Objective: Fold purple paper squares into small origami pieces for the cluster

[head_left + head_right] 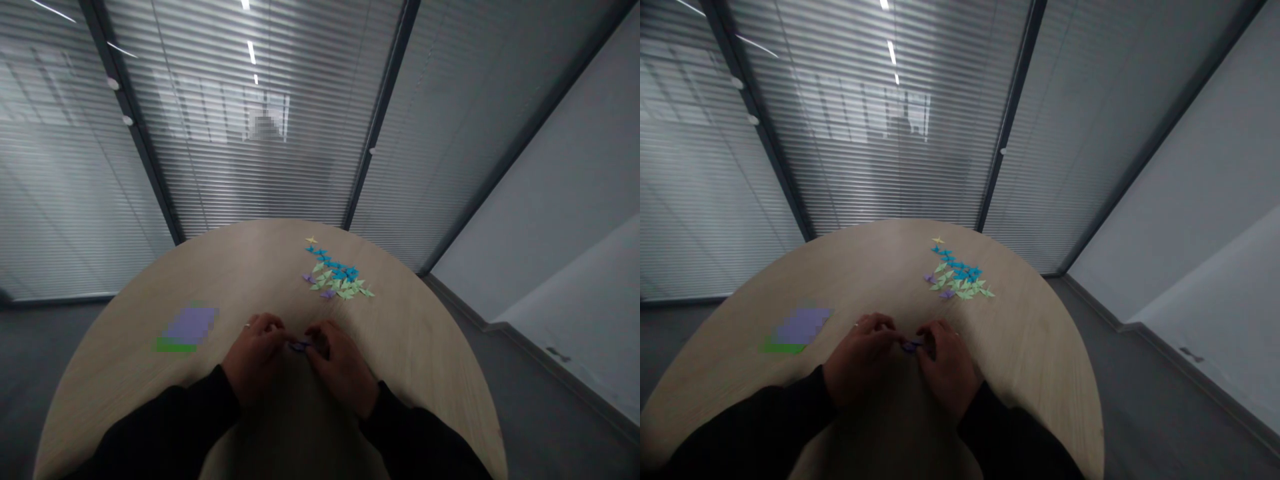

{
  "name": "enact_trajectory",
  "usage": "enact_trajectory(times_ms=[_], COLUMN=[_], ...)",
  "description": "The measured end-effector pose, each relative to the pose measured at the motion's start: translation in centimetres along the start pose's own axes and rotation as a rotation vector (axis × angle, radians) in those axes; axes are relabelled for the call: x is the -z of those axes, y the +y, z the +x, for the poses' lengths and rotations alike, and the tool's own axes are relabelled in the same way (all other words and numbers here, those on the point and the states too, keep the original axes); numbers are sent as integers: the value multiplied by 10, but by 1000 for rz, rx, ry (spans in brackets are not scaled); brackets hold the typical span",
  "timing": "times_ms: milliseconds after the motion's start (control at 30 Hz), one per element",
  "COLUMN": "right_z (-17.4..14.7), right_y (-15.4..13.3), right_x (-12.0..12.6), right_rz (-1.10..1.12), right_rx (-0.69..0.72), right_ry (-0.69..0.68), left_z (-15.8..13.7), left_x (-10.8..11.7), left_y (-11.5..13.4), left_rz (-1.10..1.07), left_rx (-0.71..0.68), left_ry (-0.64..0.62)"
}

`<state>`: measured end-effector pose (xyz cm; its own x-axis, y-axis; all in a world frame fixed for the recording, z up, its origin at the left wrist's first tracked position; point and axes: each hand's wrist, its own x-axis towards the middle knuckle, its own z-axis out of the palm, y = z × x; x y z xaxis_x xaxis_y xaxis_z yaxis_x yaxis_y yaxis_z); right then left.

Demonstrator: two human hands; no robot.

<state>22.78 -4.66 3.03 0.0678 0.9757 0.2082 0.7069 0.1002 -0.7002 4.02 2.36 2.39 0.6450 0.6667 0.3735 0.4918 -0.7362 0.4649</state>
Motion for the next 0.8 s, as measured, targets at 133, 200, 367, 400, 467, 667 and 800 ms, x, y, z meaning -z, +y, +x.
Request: enact_trajectory(times_ms=[133,200,367,400,467,667,800], right_z=[0,0,-1,-2,-3,-2,2], right_y=[0,1,3,3,3,11,19], right_x=[1,2,6,7,11,19,13], right_rz=[-19,-36,-132,-164,-241,-324,-271], right_rx=[11,33,84,98,135,268,261], right_ry=[-7,-23,-62,-69,-89,-164,-126], left_z=[-2,-1,-1,-1,-2,1,5], left_x=[2,1,-3,-3,-4,-4,-6], left_y=[0,3,5,5,4,5,2], left_rz=[259,342,304,295,293,220,148], left_rx=[-243,-281,-243,-244,-259,-220,-150], left_ry=[-138,-165,-181,-185,-183,-201,-186])
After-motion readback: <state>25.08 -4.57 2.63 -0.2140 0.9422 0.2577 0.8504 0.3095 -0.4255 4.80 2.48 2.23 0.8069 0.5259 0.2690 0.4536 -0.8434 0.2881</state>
